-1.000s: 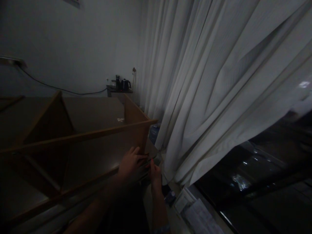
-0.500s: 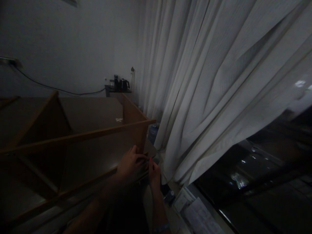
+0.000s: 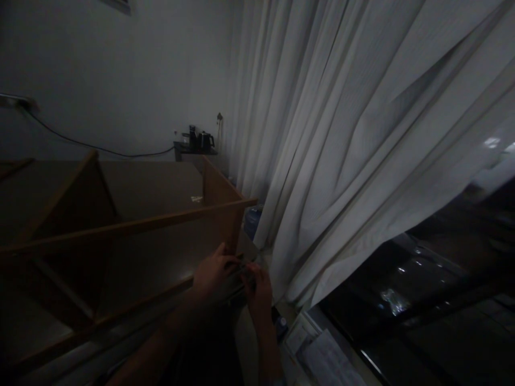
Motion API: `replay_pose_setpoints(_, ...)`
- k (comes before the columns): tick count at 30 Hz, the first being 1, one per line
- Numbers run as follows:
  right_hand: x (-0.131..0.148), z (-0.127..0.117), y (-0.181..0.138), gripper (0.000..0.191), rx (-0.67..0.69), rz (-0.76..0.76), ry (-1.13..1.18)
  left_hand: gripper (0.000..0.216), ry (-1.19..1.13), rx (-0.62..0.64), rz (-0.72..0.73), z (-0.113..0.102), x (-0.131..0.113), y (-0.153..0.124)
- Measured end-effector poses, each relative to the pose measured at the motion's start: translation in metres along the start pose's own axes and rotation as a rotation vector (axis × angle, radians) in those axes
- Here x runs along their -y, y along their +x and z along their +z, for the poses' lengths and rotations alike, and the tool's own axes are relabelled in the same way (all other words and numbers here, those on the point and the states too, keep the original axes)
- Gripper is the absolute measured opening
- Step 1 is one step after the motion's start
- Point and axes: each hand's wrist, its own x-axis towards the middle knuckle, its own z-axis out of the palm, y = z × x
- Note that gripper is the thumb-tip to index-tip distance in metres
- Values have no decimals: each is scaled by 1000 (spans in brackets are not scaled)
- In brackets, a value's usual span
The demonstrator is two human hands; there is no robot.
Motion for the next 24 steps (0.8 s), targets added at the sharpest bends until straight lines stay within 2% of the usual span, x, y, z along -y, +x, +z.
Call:
replay_pose_setpoints(3,-4,-7,0,22,65,-147,-81,22,10,-13,11,2,0,0)
replay_pose_setpoints(8,-10,1,4,22,80,-172,-141,23,10,-19,9,5,2,-1)
replay_pose_setpoints(12,-8,13,4,28,46,-90,-21,25,11,4,21,2,3,-1)
replay_pose_setpoints(17,11,21,4,40,-4,262,265,23,18,17,21,2,3,-2)
replay_pose_setpoints(19,18,22,5,42,-7,350,379,23,26,6,13,3,3,-2)
replay_pose_setpoints(22,21,19,6,38,16,393,449,23,37,5,6,2,2,-2)
replay_pose_setpoints(24,17,15,5,33,56,353,409,23,37,13,10,1,1,-2)
